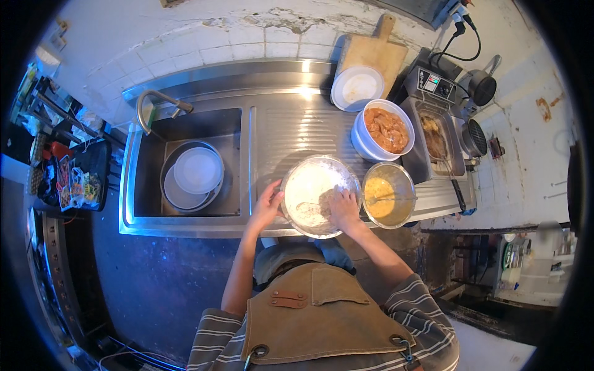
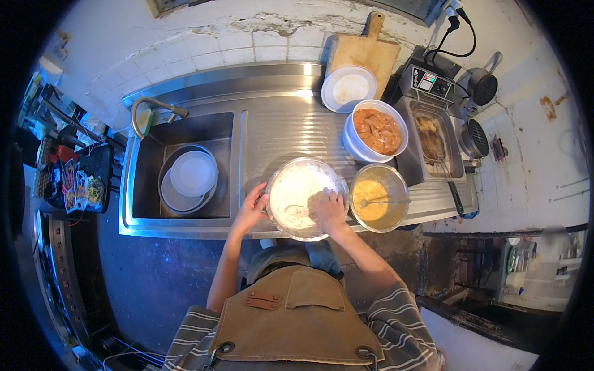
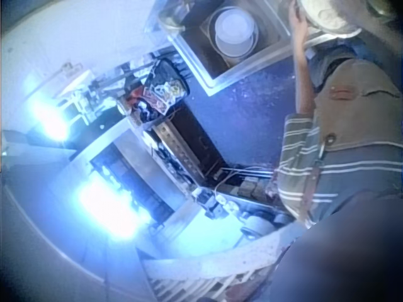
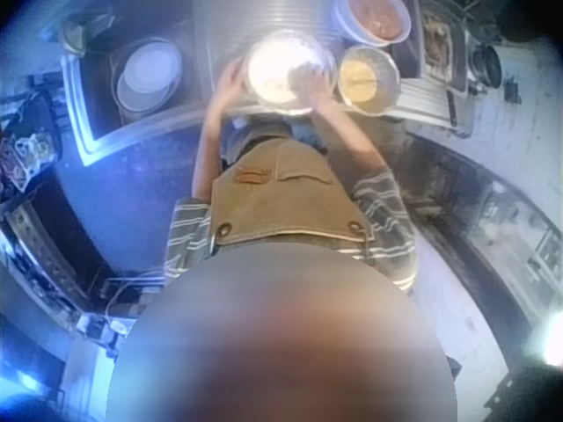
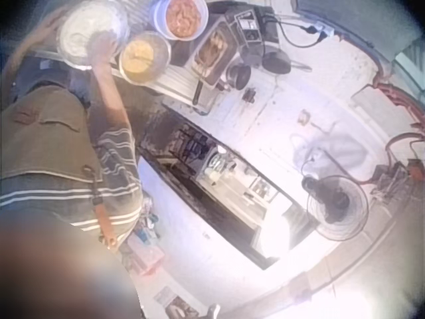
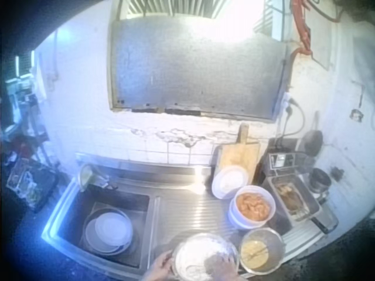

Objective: The person prepares chicken pieces for frying by coating them in a three-step breading process. They take raw chicken from a container, roll it in flour, dip it into an egg wash, and then coat it in breadcrumbs before placing it into a deep fryer.

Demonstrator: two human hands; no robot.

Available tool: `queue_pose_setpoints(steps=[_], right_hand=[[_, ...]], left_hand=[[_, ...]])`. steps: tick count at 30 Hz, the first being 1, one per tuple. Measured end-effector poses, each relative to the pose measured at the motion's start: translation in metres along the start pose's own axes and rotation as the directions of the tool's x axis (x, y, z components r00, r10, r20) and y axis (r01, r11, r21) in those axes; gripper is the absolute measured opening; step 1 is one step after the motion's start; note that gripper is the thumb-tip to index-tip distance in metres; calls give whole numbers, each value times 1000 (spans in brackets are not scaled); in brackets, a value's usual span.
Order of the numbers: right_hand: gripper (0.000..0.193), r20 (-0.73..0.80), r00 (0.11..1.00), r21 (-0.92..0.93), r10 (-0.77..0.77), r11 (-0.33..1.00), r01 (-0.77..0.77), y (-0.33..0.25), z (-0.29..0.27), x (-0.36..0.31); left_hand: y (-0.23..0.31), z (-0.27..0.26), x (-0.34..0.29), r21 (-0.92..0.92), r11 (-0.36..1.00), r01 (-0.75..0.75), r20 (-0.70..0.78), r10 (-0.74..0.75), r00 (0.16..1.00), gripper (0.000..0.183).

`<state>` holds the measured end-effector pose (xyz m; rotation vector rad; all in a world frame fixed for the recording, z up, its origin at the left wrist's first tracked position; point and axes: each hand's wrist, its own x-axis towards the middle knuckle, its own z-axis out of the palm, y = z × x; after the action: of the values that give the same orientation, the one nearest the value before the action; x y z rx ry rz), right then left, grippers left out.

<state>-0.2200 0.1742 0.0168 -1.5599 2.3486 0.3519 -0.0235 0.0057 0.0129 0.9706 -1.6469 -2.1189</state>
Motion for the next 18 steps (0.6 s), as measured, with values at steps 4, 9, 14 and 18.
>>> queue_pose_setpoints(steps=[4, 9, 14, 18], right_hand=[[41, -68, 997, 71, -48, 996, 53, 3, -1, 1], [37, -38, 996, 380, -81, 921, 89, 13, -9, 10], [33, -226, 971, 349, -78, 924, 155, -12, -61, 7], [33, -443, 876, 269, -188, 905, 331, -28, -93, -4]], left_hand=[[-3, -1, 1, 14, 1000, 4, -12, -4, 1000, 44], [-1, -2, 2, 17, 1000, 22, 35, -22, 999, 45], [-3, -3, 2, 0, 999, 34, 34, -34, 999, 45], [-5, -5, 2, -30, 999, 28, 52, -27, 998, 45]])
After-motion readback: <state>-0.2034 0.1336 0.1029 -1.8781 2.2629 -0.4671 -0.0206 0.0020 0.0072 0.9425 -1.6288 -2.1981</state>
